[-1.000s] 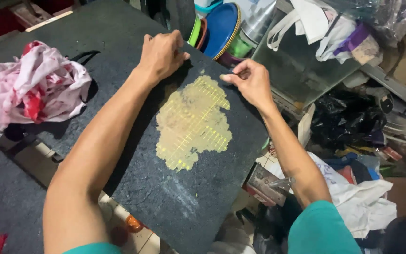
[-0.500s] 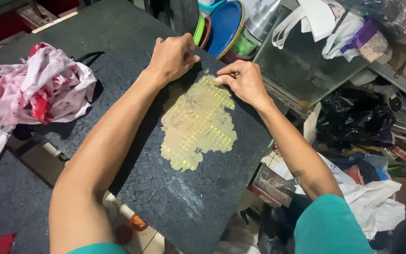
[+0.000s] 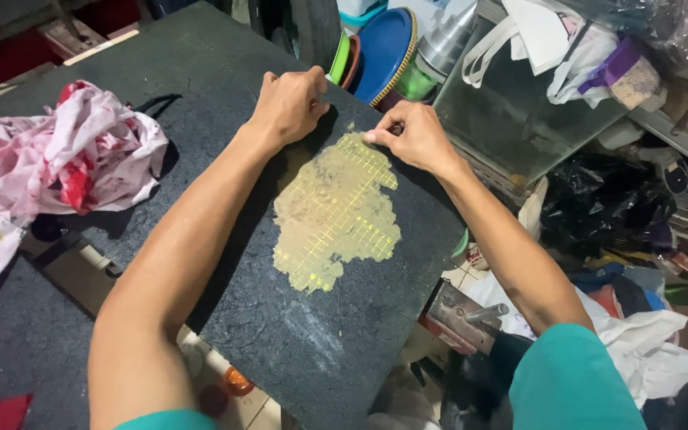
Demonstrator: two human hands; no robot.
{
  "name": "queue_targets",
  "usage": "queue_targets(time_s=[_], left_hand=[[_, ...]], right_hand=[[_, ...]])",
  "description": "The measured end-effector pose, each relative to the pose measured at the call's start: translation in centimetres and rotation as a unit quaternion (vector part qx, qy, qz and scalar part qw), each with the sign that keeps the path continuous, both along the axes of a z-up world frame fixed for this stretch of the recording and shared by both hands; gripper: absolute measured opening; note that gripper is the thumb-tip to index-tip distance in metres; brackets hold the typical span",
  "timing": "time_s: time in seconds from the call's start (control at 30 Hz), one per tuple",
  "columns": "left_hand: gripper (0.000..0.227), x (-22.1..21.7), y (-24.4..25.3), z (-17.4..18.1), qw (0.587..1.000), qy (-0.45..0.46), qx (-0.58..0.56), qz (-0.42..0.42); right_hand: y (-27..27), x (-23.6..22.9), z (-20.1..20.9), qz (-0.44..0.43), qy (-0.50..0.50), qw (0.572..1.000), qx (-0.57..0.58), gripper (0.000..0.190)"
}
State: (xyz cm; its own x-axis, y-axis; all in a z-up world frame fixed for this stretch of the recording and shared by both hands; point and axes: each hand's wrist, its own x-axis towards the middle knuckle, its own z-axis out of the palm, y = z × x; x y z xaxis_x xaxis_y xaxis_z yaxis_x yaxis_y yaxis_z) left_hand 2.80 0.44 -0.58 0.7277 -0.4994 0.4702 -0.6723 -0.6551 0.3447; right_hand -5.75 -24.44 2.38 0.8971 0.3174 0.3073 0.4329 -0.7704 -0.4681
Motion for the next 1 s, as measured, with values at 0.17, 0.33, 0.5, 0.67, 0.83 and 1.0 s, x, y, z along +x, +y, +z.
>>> queue_targets(time_s=[0.17,0.33,0.5,0.67,0.83,1.0], left_hand=[[0.021,0.0,0.3,0.2,1.000,0.017,0.015,0.017],[0.021,0.5,0.4,-0.5,0.999,0.009,0.024,0.023],[0.020,0.1,0.3,-0.1,0.999,0.008,0.029,0.012],[0.023,0.3,0.1,-0.1,0.998,0.009,0.049,0.030],[0.024,0.3,0.1,-0.1,0.998,0.013,0.058,0.036],[0.023,0.2,0.3,0.1,0.999,0.008,0.046,0.017]], right_hand=[[-0.3,-0.9,-0.2,-0.001,0.020,0.999,0.035,0.012],[-0.5,-1.3,-1.2,0.004,-0.011,0.999,0.046,0.010],[1.7,-3.2,-0.4,-0.072,0.010,0.996,-0.057,0.024],[2.0,-2.2,-2.0,-0.080,-0.073,0.991,-0.074,0.016],[2.2,-2.5,-2.6,-0.094,-0.025,0.995,-0.021,0.025],[2.5,-3.8,0.1,-0.103,-0.032,0.992,0.062,0.054]])
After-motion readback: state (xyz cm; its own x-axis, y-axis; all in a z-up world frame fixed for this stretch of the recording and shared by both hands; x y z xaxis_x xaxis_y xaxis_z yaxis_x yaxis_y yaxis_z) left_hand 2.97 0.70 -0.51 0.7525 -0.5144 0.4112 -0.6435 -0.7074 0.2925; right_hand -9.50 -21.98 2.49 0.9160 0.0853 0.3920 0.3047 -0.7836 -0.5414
